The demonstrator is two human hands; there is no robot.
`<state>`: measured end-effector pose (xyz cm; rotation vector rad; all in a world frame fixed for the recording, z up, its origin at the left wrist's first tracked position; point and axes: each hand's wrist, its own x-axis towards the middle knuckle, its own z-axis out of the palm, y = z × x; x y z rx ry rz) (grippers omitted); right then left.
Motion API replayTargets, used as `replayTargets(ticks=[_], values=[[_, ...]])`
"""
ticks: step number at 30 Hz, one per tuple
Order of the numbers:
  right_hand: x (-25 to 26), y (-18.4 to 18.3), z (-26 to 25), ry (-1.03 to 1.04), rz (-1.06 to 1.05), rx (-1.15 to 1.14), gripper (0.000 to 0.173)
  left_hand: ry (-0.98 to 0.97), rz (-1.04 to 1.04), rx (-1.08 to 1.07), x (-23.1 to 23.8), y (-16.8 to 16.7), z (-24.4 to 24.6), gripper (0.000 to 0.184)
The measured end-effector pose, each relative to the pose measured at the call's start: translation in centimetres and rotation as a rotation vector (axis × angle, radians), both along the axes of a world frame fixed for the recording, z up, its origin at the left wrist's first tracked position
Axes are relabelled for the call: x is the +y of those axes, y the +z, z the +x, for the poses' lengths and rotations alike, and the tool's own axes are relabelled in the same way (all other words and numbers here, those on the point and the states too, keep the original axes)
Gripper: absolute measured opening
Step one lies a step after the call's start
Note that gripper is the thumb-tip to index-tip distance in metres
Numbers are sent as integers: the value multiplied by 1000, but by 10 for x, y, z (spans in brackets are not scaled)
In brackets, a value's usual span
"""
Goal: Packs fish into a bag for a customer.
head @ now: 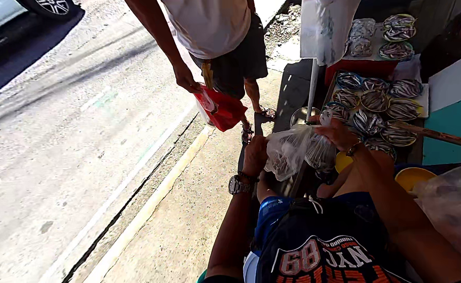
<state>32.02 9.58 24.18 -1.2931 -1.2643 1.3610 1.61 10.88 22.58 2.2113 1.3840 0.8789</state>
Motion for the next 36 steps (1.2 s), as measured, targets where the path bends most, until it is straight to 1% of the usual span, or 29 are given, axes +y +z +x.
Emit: replayTargets(ticks=[2,4,5,7,11,13,15,16,17,18,19,20,21,23,24,26,27,28,30,32,34,36], values=[[1,-5,0,-19,-12,-72,25,43,-168,-11,-9,-14,-12,25],[1,0,-6,-33,-11,-132,19,70,-338,-36,-23,-35,-20,29],[2,7,-10,-38,7,-148,19,78,-407,-56,-30,-46,-23,30],[5,25,-21,-25,108,-151,18,84,-512,-100,-44,-62,-24,31],[1,80,-54,39,375,-71,20,81,-703,-244,-64,-80,-14,31],[-8,101,-76,93,525,42,19,83,-793,-395,-72,-80,-8,29],[-20,108,-97,167,620,148,19,129,-873,-661,-78,-69,-5,22],[-26,105,-106,222,632,167,19,171,-899,-812,-80,-58,-7,19],[-30,97,-113,297,632,161,19,223,-897,-947,-81,-47,-13,23],[-30,82,-119,379,637,138,19,264,-876,-1035,-78,-38,-25,29],[-25,62,-125,474,648,100,20,319,-839,-1045,-71,-36,-41,30],[-18,38,-131,559,657,49,21,383,-804,-981,-62,-42,-62,28],[-12,13,-138,630,656,11,22,431,-775,-855,-53,-55,-85,27],[-8,-30,-154,725,572,-44,20,441,-776,-507,-38,-74,-117,36],[-9,-43,-162,761,497,-74,21,403,-795,-345,-30,-76,-120,37],[-13,-52,-171,809,342,-144,22,242,-797,-36,-16,-80,-105,35],[-15,-53,-171,829,287,-179,22,149,-774,81,-12,-79,-92,34],[-15,-50,-169,857,255,-212,21,71,-737,148,-7,-79,-79,33],[-12,-37,-157,906,262,-254,20,-24,-629,143,1,-80,-55,30],[-7,-21,-139,933,287,-301,20,-68,-493,42,2,-73,-31,28],[-1,-13,-119,900,345,-313,19,-58,-404,-86,-3,-55,-11,27],[9,-15,-99,799,464,-311,19,-35,-415,-209,-12,-27,2,26]])
